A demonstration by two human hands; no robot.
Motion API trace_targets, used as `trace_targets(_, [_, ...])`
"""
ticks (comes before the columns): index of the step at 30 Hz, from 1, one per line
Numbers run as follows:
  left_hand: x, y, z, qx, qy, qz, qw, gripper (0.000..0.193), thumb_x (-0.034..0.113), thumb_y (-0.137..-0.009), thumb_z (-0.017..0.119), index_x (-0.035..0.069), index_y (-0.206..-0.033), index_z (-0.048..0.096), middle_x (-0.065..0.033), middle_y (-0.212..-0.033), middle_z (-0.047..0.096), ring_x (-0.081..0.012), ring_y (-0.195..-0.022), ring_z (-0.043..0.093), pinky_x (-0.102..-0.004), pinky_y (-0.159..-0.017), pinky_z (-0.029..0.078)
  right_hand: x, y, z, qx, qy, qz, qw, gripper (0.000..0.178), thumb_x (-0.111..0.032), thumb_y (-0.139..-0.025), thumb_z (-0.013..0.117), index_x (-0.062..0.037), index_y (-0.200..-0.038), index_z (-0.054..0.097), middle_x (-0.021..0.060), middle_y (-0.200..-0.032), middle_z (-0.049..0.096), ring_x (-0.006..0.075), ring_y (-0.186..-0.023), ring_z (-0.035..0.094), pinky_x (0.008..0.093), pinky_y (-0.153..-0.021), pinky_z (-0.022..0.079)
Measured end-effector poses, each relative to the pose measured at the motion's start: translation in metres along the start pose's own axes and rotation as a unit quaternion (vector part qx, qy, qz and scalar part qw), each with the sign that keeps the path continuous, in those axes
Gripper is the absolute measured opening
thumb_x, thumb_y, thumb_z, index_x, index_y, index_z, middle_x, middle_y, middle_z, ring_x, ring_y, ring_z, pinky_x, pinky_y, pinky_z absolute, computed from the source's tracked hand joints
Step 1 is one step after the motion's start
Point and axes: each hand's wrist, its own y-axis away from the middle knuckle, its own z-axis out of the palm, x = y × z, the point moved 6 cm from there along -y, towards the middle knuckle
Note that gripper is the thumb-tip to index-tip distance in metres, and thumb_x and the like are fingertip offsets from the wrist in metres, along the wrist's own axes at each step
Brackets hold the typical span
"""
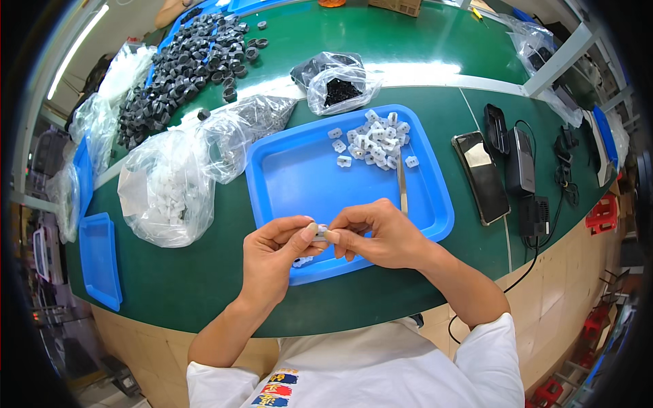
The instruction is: The person assembles small plastic components on a green workbench tray, using tweezers to manipulate the parts.
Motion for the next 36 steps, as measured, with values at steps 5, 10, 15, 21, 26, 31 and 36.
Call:
trace_targets(5, [-0.002,-0.002,-0.002,0.003,0.002,0.005,1.000,0.018,0.005,-0.087,0.065,-0.004,-0.103,0.063,-0.0168,-0.090,0.069,-0.0202,-0.079,0.069,-0.0275,-0.069,0.058,0.001,-0.001,0.000,0.002,0.015,-0.001,1.000,0.020,-0.018,-0.091,0.061,0.0013,-0.093,0.065,0.0063,-0.072,0.066,0.0101,-0.062,0.063,0.0232,-0.056,0.051])
trace_targets(10, [-0.001,-0.003,-0.008,0.022,0.004,0.024,0.999,0.021,0.004,-0.085,0.067,-0.005,-0.104,0.062,-0.0161,-0.090,0.069,-0.0203,-0.079,0.069,-0.0291,-0.070,0.058,-0.022,0.002,0.000,0.091,0.121,-0.125,0.980,0.017,-0.009,-0.082,0.070,-0.0017,-0.097,0.065,0.0059,-0.078,0.066,0.0134,-0.067,0.064,0.0251,-0.057,0.051])
trace_targets(15, [0.009,0.000,-0.003,0.008,-0.068,0.072,0.995,0.022,0.003,-0.085,0.066,-0.002,-0.105,0.061,-0.0137,-0.091,0.068,-0.0178,-0.077,0.067,-0.0276,-0.067,0.056,-0.018,0.002,0.001,0.104,0.145,-0.188,0.966,0.020,-0.010,-0.077,0.073,-0.0029,-0.095,0.066,0.0086,-0.079,0.065,0.0181,-0.065,0.064,0.0293,-0.057,0.052])
trace_targets(21, [0.036,-0.012,-0.025,0.080,-0.171,0.175,0.966,0.025,0.005,-0.086,0.066,0.002,-0.110,0.061,-0.0098,-0.096,0.066,-0.0152,-0.080,0.063,-0.0252,-0.067,0.050,-0.007,-0.001,-0.020,0.121,0.277,-0.128,0.944,0.023,-0.009,-0.078,0.073,-0.0020,-0.098,0.066,0.0067,-0.075,0.066,0.0141,-0.065,0.064,0.0259,-0.059,0.051])
trace_targets(26, [0.062,-0.011,-0.014,-0.019,-0.543,0.213,0.812,0.030,0.005,-0.076,0.072,0.006,-0.105,0.064,-0.0071,-0.096,0.067,-0.0175,-0.092,0.059,-0.0323,-0.083,0.043,-0.027,0.005,-0.055,0.333,0.261,-0.157,0.892,0.027,-0.009,-0.079,0.071,-0.0028,-0.104,0.064,0.0078,-0.071,0.065,0.0137,-0.058,0.062,0.0263,-0.053,0.049])
trace_targets(31, [0.048,0.002,0.004,-0.175,-0.683,0.229,0.671,0.034,0.009,-0.070,0.074,0.009,-0.104,0.066,-0.0037,-0.100,0.065,-0.0179,-0.091,0.059,-0.0355,-0.095,0.030,-0.022,0.005,-0.055,0.355,0.209,-0.170,0.895,0.038,-0.009,-0.081,0.070,-0.0053,-0.116,0.057,0.0058,-0.072,0.065,0.0119,-0.055,0.060,0.0246,-0.050,0.047])
trace_targets(36, [0.043,0.005,0.007,-0.185,-0.702,0.234,0.647,0.032,0.005,-0.071,0.071,0.010,-0.103,0.066,-0.0025,-0.095,0.063,-0.0189,-0.088,0.059,-0.0352,-0.090,0.035,-0.022,0.002,-0.045,0.302,0.259,-0.184,0.899,0.030,-0.009,-0.081,0.070,-0.0045,-0.109,0.061,0.0063,-0.072,0.065,0.0128,-0.056,0.060,0.0252,-0.051,0.048])
